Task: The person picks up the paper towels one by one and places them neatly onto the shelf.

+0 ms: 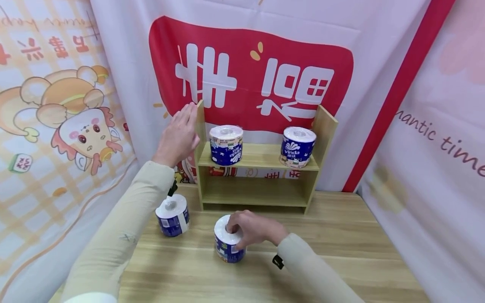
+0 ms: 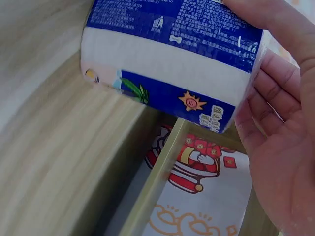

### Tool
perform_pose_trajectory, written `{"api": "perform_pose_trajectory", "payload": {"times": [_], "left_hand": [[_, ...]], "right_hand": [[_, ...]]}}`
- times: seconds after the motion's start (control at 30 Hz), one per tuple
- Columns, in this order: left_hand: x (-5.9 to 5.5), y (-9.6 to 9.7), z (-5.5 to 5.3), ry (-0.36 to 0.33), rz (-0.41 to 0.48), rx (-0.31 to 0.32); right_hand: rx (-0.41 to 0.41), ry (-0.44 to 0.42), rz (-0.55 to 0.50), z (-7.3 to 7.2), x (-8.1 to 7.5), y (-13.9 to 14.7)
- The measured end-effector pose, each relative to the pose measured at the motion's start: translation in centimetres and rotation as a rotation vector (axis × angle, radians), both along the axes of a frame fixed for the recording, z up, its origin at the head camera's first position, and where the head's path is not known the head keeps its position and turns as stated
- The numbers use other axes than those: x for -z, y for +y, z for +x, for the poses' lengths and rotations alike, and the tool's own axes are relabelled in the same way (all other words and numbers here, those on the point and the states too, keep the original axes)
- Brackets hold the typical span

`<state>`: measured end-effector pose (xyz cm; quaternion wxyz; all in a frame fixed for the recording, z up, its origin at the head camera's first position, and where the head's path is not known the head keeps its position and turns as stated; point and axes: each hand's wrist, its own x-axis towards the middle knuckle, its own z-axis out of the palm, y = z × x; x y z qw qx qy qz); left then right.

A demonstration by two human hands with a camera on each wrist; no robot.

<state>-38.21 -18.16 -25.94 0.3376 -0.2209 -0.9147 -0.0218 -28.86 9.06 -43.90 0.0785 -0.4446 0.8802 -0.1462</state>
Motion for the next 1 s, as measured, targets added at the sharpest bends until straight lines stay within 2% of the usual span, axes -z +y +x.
{"api": "perform_pose_trajectory", "payload": {"times": [0.17,0.47,0.67,1.0], "left_hand": [[-0.27,0.30,-0.21,-0.011,0.000,-0.002],[-0.09,0.52,-0.12,-0.025,0.017,0.002],[-0.02,0.49,-0.23,-0.029,0.007,0.002],[-0.15,0.33,-0.26,-0.048,0.014,-0.006]], "right_hand": [[0.039,0.016,-0.017,0.06,0.41,0.42],[0.032,0.009,-0.015,0.16,0.54,0.43],[0.018,0.034,0.000,0.29,0.21,0.15],[-0.007,0.042,0.014,-0.20,0.23,0.03]]}}
